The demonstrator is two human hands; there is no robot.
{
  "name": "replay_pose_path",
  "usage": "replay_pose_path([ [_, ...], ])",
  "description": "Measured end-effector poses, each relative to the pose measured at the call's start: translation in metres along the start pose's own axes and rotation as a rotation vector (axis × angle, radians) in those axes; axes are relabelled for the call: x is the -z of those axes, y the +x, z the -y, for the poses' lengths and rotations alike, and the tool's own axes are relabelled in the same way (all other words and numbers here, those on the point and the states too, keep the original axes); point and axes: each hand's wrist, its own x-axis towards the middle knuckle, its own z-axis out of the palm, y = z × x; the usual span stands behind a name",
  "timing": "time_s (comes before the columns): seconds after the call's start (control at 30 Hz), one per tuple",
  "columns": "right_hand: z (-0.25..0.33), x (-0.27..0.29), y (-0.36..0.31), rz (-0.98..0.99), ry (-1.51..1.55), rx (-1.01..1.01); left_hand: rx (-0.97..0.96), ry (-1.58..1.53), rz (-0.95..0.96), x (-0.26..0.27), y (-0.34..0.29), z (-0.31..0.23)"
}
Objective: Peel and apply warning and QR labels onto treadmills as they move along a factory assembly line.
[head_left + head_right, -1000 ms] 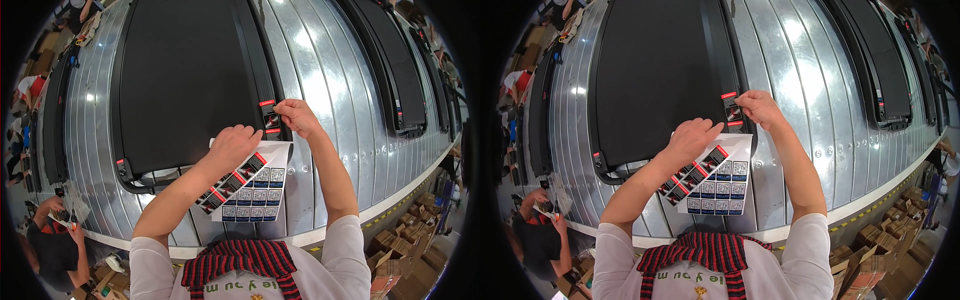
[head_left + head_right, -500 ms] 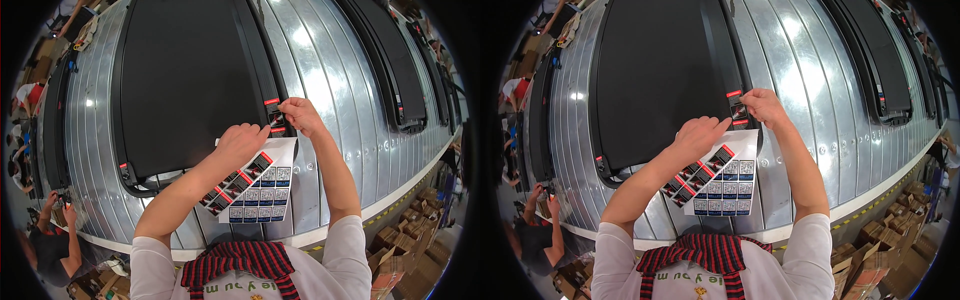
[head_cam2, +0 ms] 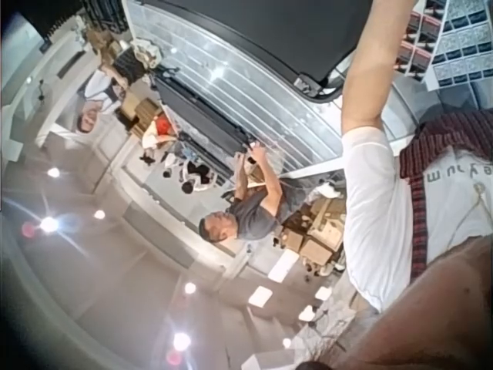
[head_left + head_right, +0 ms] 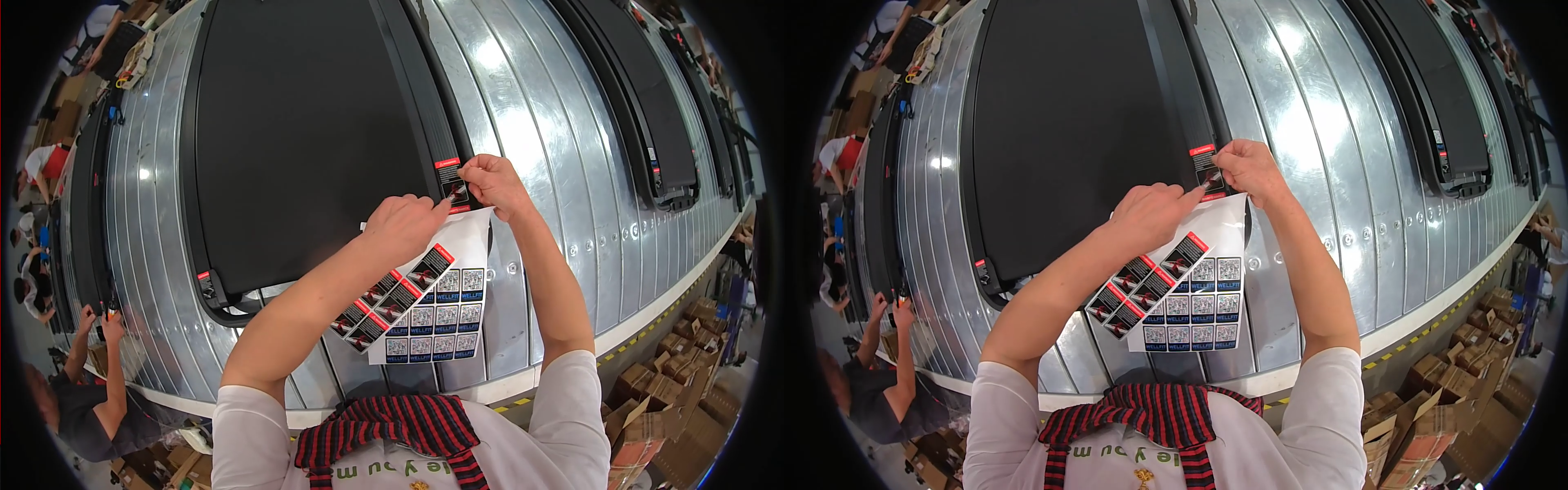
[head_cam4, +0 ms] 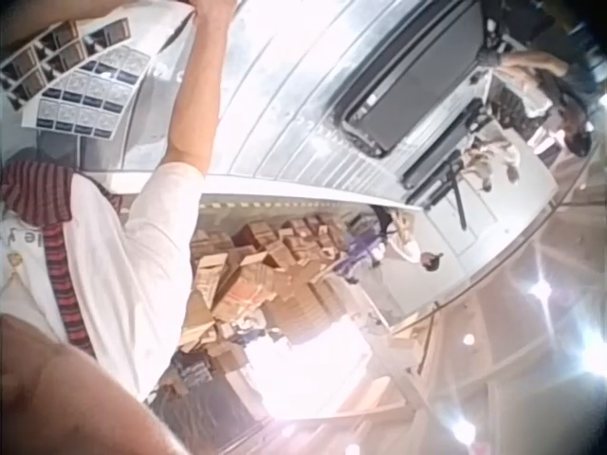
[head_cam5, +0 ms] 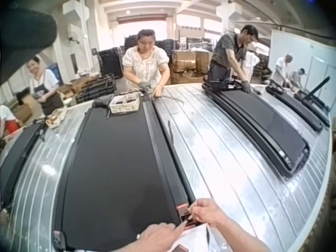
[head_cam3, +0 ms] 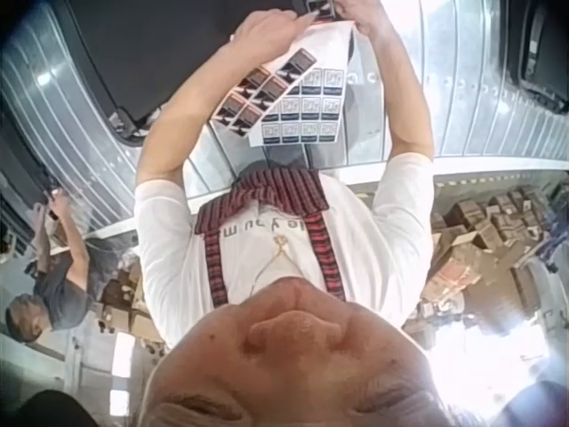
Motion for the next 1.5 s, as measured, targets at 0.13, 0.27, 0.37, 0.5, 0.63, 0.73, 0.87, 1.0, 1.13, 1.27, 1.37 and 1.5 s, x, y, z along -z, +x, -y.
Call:
replay_pose_path([
  [0.13,-0.002,-0.003,-0.002,-0.046,-0.054,0.047,0.025,-0.002,0.065,0.006,0.002,-0.003],
  [0.27,0.007,-0.005,-0.006,-0.103,-0.54,0.136,0.013,0.02,0.097,0.006,0.002,-0.004],
  [0.37,0.026,-0.015,-0.015,-0.217,-1.041,0.179,0.012,0.039,0.066,0.003,-0.003,-0.002],
  [0.5,0.019,-0.013,-0.02,-0.259,-1.278,0.324,-0.006,0.092,0.018,0.011,-0.024,-0.009],
  [0.63,0.018,-0.014,-0.028,-0.317,-1.118,0.205,-0.109,-0.01,-0.151,0.025,-0.102,-0.014],
  [0.73,0.023,-0.015,-0.013,-0.441,-1.035,0.249,-0.147,-0.057,-0.172,0.04,-0.147,-0.034],
  [0.87,0.018,-0.022,-0.016,-0.511,-1.027,0.27,-0.082,-0.106,-0.224,0.028,-0.19,-0.054],
  [1.0,0.028,-0.051,-0.049,-0.442,-1.137,0.449,0.111,-0.143,-0.228,0.026,-0.255,-0.06],
  [1.13,0.098,-0.126,-0.183,-0.084,-0.823,1.466,0.243,-0.259,-0.482,0.012,-0.317,-0.063],
  [1.27,0.146,-0.186,-0.321,0.227,-0.712,2.064,0.313,-0.273,-0.547,-0.003,-0.364,-0.061],
  [1.37,0.167,-0.227,-0.417,0.605,-0.692,2.063,0.286,-0.294,-0.676,-0.002,-0.396,-0.063],
  [1.5,0.176,-0.264,-0.491,0.753,-0.727,2.048,0.277,-0.233,-0.683,-0.003,-0.442,-0.059],
])
